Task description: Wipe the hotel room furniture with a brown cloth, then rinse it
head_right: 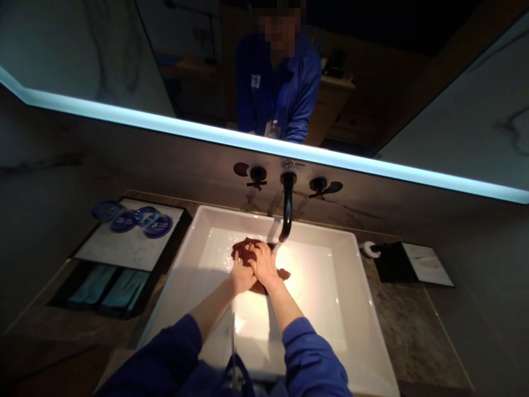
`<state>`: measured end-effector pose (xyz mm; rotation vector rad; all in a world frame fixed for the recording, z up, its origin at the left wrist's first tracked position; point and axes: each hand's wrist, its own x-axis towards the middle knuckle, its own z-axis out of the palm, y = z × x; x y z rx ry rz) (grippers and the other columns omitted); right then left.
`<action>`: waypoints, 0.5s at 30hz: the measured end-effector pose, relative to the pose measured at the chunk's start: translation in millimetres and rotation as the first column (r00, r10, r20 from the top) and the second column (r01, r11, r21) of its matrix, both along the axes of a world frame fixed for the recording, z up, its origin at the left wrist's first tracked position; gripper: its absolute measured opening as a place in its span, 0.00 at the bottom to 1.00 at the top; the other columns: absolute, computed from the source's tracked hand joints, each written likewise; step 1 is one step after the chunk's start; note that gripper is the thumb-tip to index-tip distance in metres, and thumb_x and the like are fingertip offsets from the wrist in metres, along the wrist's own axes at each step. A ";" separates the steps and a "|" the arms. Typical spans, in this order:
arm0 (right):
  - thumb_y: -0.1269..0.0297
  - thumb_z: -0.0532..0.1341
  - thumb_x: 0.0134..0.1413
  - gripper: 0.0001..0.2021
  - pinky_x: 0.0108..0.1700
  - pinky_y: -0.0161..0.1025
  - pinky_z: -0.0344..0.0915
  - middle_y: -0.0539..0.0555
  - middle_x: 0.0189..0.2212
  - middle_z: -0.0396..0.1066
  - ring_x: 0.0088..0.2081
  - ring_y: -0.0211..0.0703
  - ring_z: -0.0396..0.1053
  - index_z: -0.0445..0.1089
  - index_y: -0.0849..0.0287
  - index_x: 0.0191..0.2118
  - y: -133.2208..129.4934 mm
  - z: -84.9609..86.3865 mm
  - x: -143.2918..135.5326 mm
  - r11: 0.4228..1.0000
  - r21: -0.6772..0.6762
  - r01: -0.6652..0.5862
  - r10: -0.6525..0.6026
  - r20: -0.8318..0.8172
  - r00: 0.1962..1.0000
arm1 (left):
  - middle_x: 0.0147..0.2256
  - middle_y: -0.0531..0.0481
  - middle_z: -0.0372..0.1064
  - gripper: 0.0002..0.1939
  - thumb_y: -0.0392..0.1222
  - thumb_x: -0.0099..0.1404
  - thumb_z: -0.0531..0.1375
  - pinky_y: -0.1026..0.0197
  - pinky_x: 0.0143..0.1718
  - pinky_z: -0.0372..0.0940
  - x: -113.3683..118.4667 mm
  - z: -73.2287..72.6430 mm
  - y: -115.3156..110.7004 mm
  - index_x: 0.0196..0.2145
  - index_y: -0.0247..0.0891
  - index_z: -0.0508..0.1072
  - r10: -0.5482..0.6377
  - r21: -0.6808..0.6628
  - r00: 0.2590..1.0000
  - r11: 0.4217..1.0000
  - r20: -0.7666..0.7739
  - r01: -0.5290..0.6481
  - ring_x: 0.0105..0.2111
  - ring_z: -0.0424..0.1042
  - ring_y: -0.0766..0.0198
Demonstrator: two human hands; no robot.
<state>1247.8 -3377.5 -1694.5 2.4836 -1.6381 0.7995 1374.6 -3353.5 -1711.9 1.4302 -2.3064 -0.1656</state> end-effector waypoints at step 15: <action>0.54 0.49 0.59 0.17 0.59 0.57 0.48 0.62 0.58 0.58 0.61 0.58 0.50 0.63 0.61 0.46 42.8 -24.0 10.7 0.999 -0.048 -0.008 0.018 0.215 0.977 | 0.65 0.35 0.35 0.34 0.48 0.65 0.50 0.33 0.61 0.38 -0.3 -4.1 18.4 0.65 0.36 0.46 -0.015 0.040 0.993 0.999 0.121 0.010 0.65 0.36 0.44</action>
